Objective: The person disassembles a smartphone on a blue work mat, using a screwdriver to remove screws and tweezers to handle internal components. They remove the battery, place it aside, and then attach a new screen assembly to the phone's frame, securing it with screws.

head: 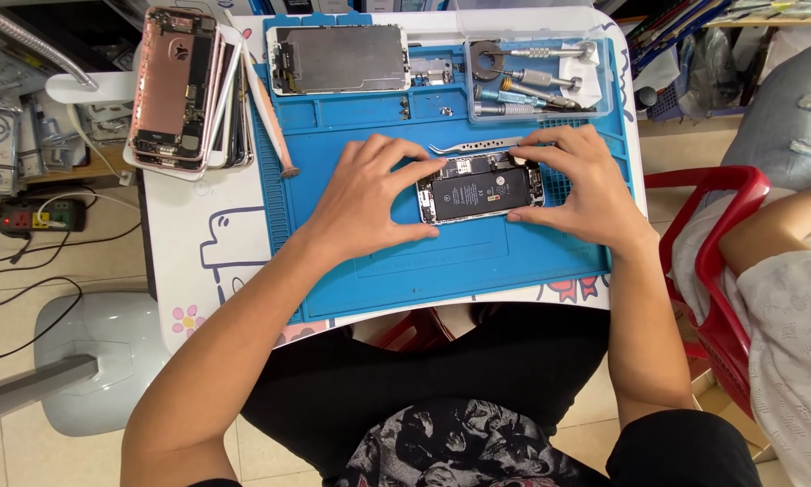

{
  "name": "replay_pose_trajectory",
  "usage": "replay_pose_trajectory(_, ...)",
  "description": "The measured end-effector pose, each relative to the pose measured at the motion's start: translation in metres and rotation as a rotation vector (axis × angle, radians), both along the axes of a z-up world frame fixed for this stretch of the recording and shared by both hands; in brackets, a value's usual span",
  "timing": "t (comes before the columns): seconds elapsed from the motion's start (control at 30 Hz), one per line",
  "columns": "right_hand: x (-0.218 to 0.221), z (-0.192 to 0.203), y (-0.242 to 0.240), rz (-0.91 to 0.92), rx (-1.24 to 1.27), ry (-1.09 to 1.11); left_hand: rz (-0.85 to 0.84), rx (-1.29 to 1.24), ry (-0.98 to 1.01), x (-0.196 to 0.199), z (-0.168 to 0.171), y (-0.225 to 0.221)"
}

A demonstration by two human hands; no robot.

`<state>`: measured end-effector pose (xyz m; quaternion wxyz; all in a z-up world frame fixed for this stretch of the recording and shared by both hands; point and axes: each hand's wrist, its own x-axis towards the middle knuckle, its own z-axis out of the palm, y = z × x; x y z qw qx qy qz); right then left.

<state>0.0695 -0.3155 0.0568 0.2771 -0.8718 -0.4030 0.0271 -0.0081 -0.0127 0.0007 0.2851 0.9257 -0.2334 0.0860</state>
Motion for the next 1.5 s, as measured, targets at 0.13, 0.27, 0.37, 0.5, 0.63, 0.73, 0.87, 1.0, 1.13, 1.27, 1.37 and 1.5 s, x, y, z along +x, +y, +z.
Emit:
replay_pose_trajectory(0.13, -0.001, 0.001, 0.001, 0.014, 0.023, 0.023, 0.032, -0.075, 0.030, -0.002, -0.009, -0.005)
replay_pose_trajectory(0.27, -0.003, 0.000, 0.004, 0.044, 0.031, 0.014, 0.038, -0.091, 0.022, 0.000, -0.011, -0.008)
replay_pose_trajectory(0.37, -0.004, -0.009, 0.001, 0.057, 0.007, -0.036, 0.025, -0.093, 0.024, -0.001, -0.012, -0.008)
replay_pose_trajectory(0.5, -0.001, -0.022, 0.000, 0.059, -0.013, -0.055, 0.015, -0.096, 0.017, -0.001, -0.011, -0.005)
replay_pose_trajectory(0.63, -0.001, -0.023, -0.003, 0.045, -0.029, -0.065, 0.001, -0.083, 0.024, -0.001, -0.011, -0.006)
replay_pose_trajectory(0.73, -0.002, -0.021, -0.003, 0.038, -0.043, -0.088, -0.011, -0.061, 0.009, -0.001, -0.011, -0.005)
replay_pose_trajectory(0.87, -0.003, -0.020, -0.002, 0.031, -0.064, -0.141, -0.028, -0.020, -0.015, -0.001, -0.010, -0.004)
replay_pose_trajectory(1.0, -0.004, -0.020, -0.002, 0.034, -0.074, -0.156, -0.048, -0.011, -0.034, -0.002, -0.009, -0.003)
replay_pose_trajectory(1.13, -0.003, -0.017, 0.001, 0.038, -0.066, -0.155, -0.050, -0.020, -0.032, 0.000, -0.011, -0.003)
replay_pose_trajectory(1.27, -0.004, -0.019, 0.001, 0.056, -0.008, -0.123, -0.016, -0.076, 0.009, 0.000, -0.017, -0.007)
replay_pose_trajectory(1.37, -0.004, -0.020, 0.001, 0.054, 0.037, -0.128, -0.007, -0.111, 0.029, 0.001, -0.018, -0.008)
replay_pose_trajectory(1.5, -0.004, -0.015, 0.000, 0.054, 0.032, -0.165, -0.032, -0.140, 0.037, 0.000, -0.003, -0.006)
